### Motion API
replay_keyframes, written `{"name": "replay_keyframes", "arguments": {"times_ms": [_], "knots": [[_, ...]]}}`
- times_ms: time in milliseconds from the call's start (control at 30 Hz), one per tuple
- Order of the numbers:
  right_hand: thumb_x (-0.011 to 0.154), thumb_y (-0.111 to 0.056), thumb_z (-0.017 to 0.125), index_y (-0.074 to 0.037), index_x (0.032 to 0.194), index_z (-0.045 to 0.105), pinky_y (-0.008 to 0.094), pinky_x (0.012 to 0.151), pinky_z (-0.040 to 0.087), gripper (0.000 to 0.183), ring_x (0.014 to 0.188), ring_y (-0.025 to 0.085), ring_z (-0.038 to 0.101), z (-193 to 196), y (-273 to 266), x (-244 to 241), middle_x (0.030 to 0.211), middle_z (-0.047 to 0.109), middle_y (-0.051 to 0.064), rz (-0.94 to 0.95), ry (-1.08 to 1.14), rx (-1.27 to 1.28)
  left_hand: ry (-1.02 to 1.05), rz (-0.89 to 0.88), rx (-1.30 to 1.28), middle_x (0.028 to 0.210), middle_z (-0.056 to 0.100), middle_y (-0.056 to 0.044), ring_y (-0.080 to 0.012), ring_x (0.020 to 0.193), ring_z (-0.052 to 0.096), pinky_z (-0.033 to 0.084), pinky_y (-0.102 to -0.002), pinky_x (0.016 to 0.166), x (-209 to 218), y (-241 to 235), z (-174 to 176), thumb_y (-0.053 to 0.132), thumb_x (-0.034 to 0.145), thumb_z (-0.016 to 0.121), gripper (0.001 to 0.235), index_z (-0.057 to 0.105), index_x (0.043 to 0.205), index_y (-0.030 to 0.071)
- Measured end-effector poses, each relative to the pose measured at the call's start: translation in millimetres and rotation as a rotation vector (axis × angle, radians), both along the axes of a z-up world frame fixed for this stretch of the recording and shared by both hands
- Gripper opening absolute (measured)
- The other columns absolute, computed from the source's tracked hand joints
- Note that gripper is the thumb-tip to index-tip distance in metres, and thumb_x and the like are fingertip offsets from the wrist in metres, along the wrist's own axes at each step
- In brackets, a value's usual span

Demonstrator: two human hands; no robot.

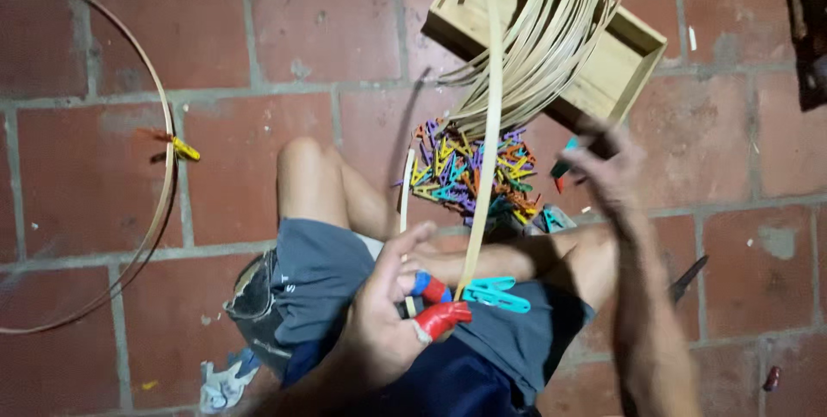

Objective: The person sits on a tiled floor and repeatedly joins thin bamboo strips end-to-end using a small bottle of liquid adhesive and colorful plastic clips. They apply glue to the overlapping ends, press them together, and secure each joint with a clip before setting the joined strip aside.

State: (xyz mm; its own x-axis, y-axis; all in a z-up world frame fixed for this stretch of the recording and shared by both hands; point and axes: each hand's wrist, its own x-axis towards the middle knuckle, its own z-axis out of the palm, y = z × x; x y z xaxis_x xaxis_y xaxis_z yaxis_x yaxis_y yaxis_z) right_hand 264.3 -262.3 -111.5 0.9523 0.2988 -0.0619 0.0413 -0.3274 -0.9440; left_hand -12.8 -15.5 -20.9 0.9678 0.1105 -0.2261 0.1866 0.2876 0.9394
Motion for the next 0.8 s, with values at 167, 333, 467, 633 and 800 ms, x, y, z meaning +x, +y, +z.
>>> {"name": "replay_keyframes", "arguments": {"times_ms": [167,333,467,633,800], "knots": [[0.072,-0.028,0.09,-0.005,0.113,0.074,0.025,0.053,0.055,0.05,0.071,0.013,0.071,201,81,-50,0.094,0.079,0.005,0.825,-0.434,-0.163,-0.004,-0.002,-0.018,0.093,0.067,-0.006,-0.011,0.088,0.066,0.052,-0.025,0.085,-1,0,-3,-0.002,0.083,0.084,0.105,0.021,0.167,0.008],[0.073,-0.021,0.08,-0.006,0.093,0.072,0.04,0.063,0.055,0.027,0.072,0.028,0.071,211,165,-91,0.08,0.072,0.012,1.404,-0.133,-0.279,-0.064,0.002,-0.032,0.119,0.07,-0.011,-0.0187,0.111,0.068,0.056,-0.033,0.097,-2,-6,-6,-0.004,0.077,0.087,0.064,0.056,0.133,-0.003],[0.074,-0.026,0.078,-0.008,0.095,0.072,0.044,0.063,0.053,0.028,0.072,0.033,0.07,204,182,-100,0.079,0.072,0.015,1.464,-0.17,-0.446,-0.104,0.059,-0.288,0.128,0.067,-0.01,-0.0184,0.119,0.066,0.056,-0.034,0.103,-9,-7,-8,-0.006,0.078,0.084,0.071,0.05,0.141,-0.001],[0.074,-0.03,0.079,-0.011,0.102,0.073,0.045,0.061,0.055,0.035,0.07,0.033,0.071,199,177,-105,0.078,0.073,0.015,1.37,-0.097,-0.515,-0.074,0.071,-0.307,0.133,0.063,-0.01,-0.017,0.123,0.064,0.054,-0.034,0.106,-17,-4,-9,-0.008,0.079,0.082,0.082,0.04,0.148,0.0],[0.066,-0.049,0.08,-0.013,0.117,0.072,0.046,0.059,0.054,0.063,0.066,0.033,0.072,190,170,-104,0.073,0.074,0.013,1.358,-0.067,-0.554,-0.065,0.055,-0.255,0.127,0.065,-0.014,-0.0182,0.116,0.067,0.056,-0.032,0.1,-18,-4,-6,-0.009,0.079,0.083,0.09,0.034,0.153,-0.001]]}}
